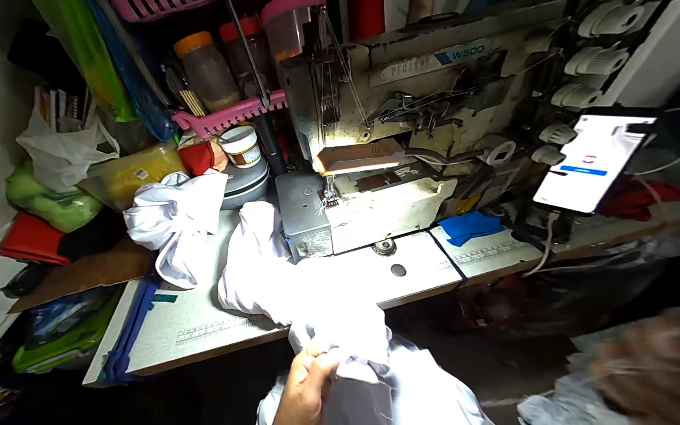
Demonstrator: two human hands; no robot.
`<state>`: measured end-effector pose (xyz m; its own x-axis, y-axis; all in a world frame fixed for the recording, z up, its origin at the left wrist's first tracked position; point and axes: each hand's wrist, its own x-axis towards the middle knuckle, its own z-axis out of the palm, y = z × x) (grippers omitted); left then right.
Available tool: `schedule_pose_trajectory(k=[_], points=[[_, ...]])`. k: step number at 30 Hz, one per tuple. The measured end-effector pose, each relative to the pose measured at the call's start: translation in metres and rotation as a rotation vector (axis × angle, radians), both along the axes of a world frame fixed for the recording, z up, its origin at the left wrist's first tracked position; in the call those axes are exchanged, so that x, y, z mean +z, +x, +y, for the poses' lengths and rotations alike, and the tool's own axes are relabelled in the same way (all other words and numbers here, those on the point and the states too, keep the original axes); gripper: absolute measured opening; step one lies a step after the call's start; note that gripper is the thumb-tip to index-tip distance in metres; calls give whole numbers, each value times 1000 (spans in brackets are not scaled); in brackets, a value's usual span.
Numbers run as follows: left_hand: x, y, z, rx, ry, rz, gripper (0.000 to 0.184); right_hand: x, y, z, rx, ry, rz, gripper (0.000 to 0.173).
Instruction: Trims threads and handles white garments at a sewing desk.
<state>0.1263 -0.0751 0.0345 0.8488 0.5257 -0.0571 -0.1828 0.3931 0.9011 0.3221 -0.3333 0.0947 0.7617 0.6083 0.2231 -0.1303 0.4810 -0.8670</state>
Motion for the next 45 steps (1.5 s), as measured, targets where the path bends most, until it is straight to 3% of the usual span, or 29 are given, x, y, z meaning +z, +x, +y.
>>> schedule_pose_trajectory(k=[4, 7, 9, 12, 14, 17, 22, 26, 29, 33, 36, 40, 42, 45], points=[[18, 13, 3, -21, 12, -26, 29, -24, -35, 35, 134, -434, -253, 18], [24, 19, 5, -74, 74, -54, 29, -37, -57, 70, 236, -595, -509, 46], [26, 22, 7, -105, 84, -67, 28, -48, -70, 92, 207, -673, -538, 60], [31, 28, 8, -131, 98, -65, 26, -70, -82, 117, 108, -565, -298, 29], [32, 32, 12, -116, 124, -50, 23, -73, -83, 120, 169, -400, -55, 3], [33, 40, 22, -32, 58, 0, 25, -65, -71, 102, 306, -253, 56, 18], [33, 71, 28, 106, -24, 84, 20, -55, -43, 80, 298, -239, 0, 20], [14, 100, 47, -75, 415, 169, 23, -43, -19, 83, 195, -15, 48, 21], [3, 112, 56, -103, 754, 296, 33, -29, 2, 87, 176, 186, 167, 38], [-6, 118, 59, -66, 978, 237, 32, -17, 42, 69, 93, 409, 146, 25], [-6, 115, 58, -80, 1023, 278, 32, -16, 77, 33, -247, 395, 131, 41], [-5, 117, 56, -63, 1081, 322, 34, -33, 96, -3, -408, 405, 148, 44], [-5, 118, 57, -56, 1047, 287, 31, -40, 86, 3, -477, 206, 155, 45], [-1, 116, 60, -17, 729, 184, 27, -47, 63, 23, -481, -152, 136, 34]])
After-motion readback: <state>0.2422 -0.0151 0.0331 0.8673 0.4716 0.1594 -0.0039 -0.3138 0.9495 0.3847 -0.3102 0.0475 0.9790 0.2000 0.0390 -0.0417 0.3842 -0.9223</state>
